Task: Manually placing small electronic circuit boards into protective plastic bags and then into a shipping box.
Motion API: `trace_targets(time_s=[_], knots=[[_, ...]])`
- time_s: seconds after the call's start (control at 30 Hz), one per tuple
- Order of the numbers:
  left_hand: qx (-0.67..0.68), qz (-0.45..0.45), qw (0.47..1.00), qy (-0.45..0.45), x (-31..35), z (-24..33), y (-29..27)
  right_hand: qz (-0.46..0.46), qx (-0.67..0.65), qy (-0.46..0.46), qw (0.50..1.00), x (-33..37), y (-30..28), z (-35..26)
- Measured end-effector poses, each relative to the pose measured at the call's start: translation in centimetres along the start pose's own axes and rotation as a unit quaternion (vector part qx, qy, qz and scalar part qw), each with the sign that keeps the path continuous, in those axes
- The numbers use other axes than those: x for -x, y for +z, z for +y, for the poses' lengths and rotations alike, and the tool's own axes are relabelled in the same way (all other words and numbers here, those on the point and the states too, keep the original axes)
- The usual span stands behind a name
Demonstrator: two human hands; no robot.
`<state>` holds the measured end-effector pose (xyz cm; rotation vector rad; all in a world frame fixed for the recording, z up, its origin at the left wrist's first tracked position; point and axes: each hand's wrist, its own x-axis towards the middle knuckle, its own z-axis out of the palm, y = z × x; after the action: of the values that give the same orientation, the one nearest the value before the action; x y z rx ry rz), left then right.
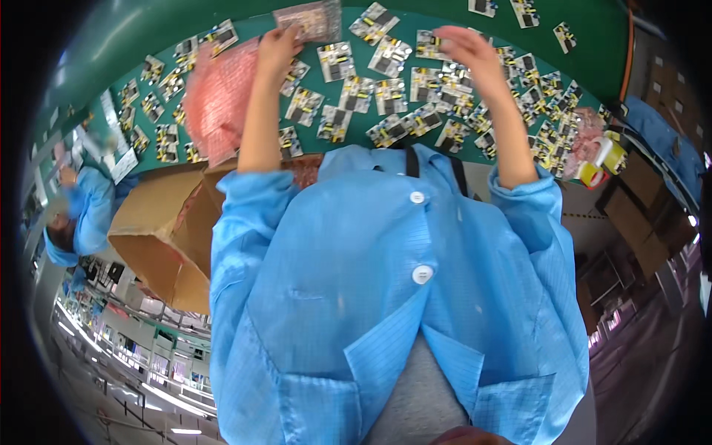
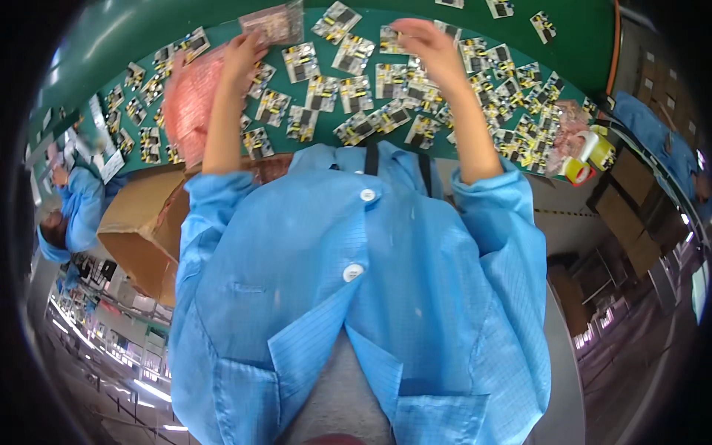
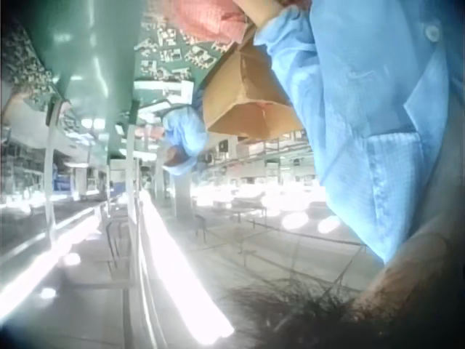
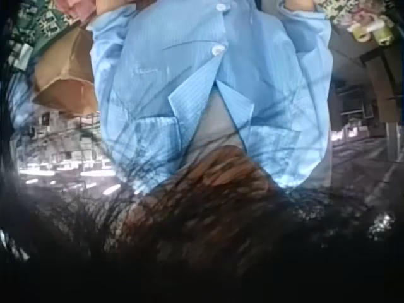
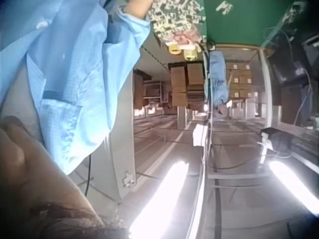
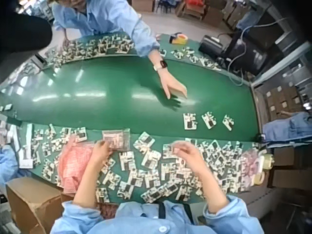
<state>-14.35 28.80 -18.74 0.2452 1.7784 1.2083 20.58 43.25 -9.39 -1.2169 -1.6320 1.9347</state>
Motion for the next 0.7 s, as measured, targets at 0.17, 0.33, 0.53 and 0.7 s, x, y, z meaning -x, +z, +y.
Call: trace_targets(time_s=[0.17,0.33,0.53,0.7], knots=[[-0.472,0.092,0.839,0.256,7.3,4.4,-0.3,0.258,0.161,0.005,0.953,-0.1,-23.2,4.8],[-0.695,0.133,0.683,0.181,9.9,4.1,-1.9,0.336,0.389,0.067,0.855,-5.6,-35.9,9.3],[-0.657,0.140,0.709,0.216,8.5,2.4,-5.0,0.147,0.466,0.020,0.872,-11.4,-38.5,11.8],[-0.635,0.145,0.705,0.279,7.6,2.4,-3.8,0.184,0.409,0.159,0.879,-10.3,-43.2,11.9]])
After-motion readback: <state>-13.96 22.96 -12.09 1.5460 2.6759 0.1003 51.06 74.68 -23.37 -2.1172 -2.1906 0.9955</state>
